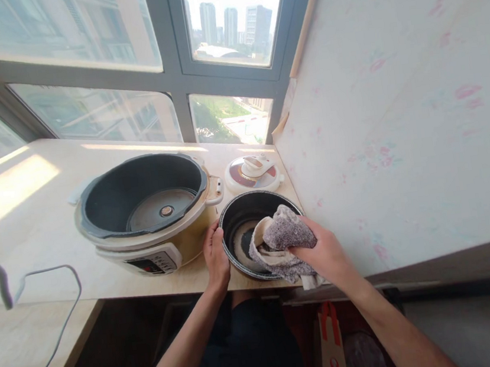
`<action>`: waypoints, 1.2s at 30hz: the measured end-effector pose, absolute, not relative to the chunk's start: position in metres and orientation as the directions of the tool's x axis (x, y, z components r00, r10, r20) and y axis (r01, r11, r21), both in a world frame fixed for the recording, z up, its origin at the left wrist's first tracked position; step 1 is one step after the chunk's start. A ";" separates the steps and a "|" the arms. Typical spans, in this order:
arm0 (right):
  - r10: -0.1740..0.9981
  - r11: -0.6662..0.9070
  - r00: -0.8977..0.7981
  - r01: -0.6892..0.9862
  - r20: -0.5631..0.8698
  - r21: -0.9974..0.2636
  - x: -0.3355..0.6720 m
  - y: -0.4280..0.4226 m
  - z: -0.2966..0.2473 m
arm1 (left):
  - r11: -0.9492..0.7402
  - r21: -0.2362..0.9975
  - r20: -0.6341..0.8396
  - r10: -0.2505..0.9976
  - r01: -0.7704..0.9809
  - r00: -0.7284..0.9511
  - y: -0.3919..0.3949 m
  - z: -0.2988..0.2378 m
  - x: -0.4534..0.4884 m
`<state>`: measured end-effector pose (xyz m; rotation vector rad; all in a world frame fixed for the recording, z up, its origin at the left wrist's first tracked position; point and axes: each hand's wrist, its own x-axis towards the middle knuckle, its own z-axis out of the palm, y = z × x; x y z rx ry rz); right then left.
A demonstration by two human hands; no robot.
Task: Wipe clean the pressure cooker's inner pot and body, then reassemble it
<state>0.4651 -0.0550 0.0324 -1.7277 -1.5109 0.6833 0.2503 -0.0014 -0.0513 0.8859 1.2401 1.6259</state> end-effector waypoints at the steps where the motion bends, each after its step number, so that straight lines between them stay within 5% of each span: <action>1: 0.988 -0.025 0.138 0.581 0.068 -0.814 0.456 -0.056 0.032 | -0.114 0.970 0.030 0.933 -0.217 -0.357 -0.001 -0.051 0.250; 8: 0.995 0.083 -0.089 0.543 0.041 -0.835 0.399 -0.040 0.038 | -0.111 0.979 0.047 0.939 -0.171 -0.340 -0.002 -0.055 0.249; 14: 0.950 0.221 -0.314 0.671 0.000 -0.707 0.377 0.008 0.032 | -0.209 0.970 0.160 0.935 -0.125 -0.317 -0.001 -0.057 0.248; 25: 0.930 0.317 -0.337 0.937 -0.147 -0.145 0.380 0.056 0.024 | -0.149 0.982 0.104 0.941 -0.117 -0.321 -0.001 -0.065 0.248; 31: 0.928 0.364 -0.338 0.911 -0.158 0.195 0.394 0.063 0.015 | -0.179 0.974 0.137 0.953 -0.137 -0.268 0.002 -0.067 0.243; 36: 0.921 0.344 -0.250 0.883 -0.299 0.320 0.404 0.064 0.021 | -0.158 0.982 0.128 0.957 -0.100 -0.259 -0.001 -0.059 0.242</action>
